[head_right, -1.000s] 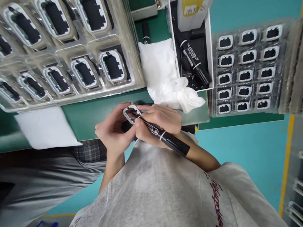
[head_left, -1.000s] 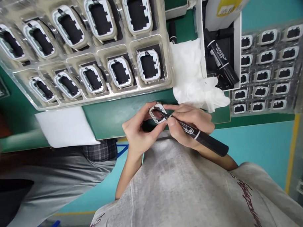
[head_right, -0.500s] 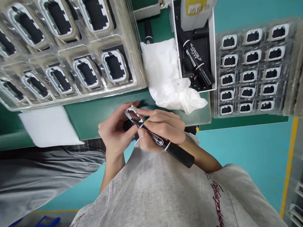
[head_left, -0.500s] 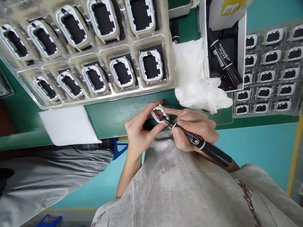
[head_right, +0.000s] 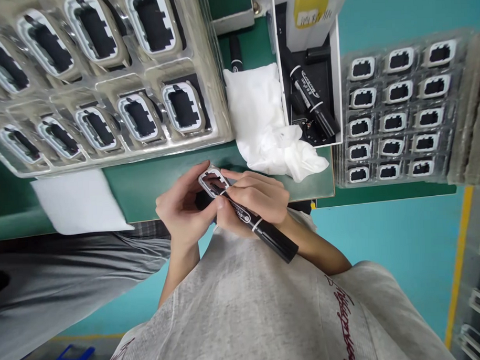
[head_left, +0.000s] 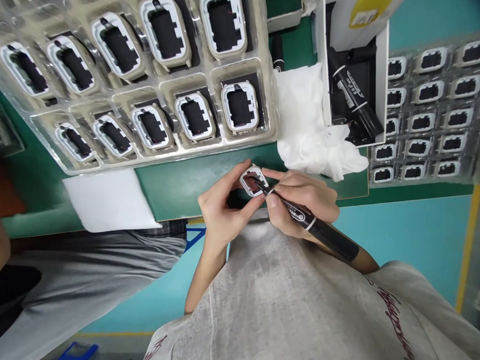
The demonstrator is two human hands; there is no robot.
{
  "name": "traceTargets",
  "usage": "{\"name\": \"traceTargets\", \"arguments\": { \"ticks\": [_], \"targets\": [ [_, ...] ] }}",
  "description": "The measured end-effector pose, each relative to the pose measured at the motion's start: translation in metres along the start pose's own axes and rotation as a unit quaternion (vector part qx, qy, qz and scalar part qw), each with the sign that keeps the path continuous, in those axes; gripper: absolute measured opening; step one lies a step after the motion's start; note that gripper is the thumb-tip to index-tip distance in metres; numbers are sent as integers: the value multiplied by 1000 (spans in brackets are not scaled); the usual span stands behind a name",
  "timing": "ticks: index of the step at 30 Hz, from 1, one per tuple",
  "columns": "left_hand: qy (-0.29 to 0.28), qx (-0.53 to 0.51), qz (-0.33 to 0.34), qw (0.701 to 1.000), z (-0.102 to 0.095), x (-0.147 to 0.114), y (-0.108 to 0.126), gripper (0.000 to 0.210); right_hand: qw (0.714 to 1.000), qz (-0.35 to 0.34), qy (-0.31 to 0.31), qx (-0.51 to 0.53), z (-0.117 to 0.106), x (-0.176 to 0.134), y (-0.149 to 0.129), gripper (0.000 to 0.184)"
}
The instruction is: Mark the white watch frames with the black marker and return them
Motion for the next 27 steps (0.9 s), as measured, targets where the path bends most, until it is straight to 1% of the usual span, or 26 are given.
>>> {"name": "traceTargets", "arguments": {
  "ticks": [2,6,13,19,23,27],
  "targets": [
    [0,11,-3,1000,1,-1,-1,57,1000,14,-16,-15,1,1,0,14],
    [-2,27,-6,1000,1,-3,-1,56,1000,18,-12,-20,-1,2,-1,13],
    [-3,-7,-3,1000,2,-2,0,57,999,23,-11,-27,-1,3,2,14],
    [6,-14,4,1000,1,3,5,54,1000,28,-14,-1,-3,2,4,14],
    [14,-26,20,999,1,7,10,52,999,45,-17,16,-4,0,8,15],
    [7,-3,18,1000,2,7,10,49,998,52,-24,17,-4,-1,8,17]
  ]
}}
Point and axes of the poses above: each hand's wrist, its own x-axis towards the middle knuckle, its own z-axis out of the palm, y = z × x, the point moved 9 cm from there along x, towards the middle knuckle, and after that the axes turned 8 degrees about -y, right-handed, at the moved point
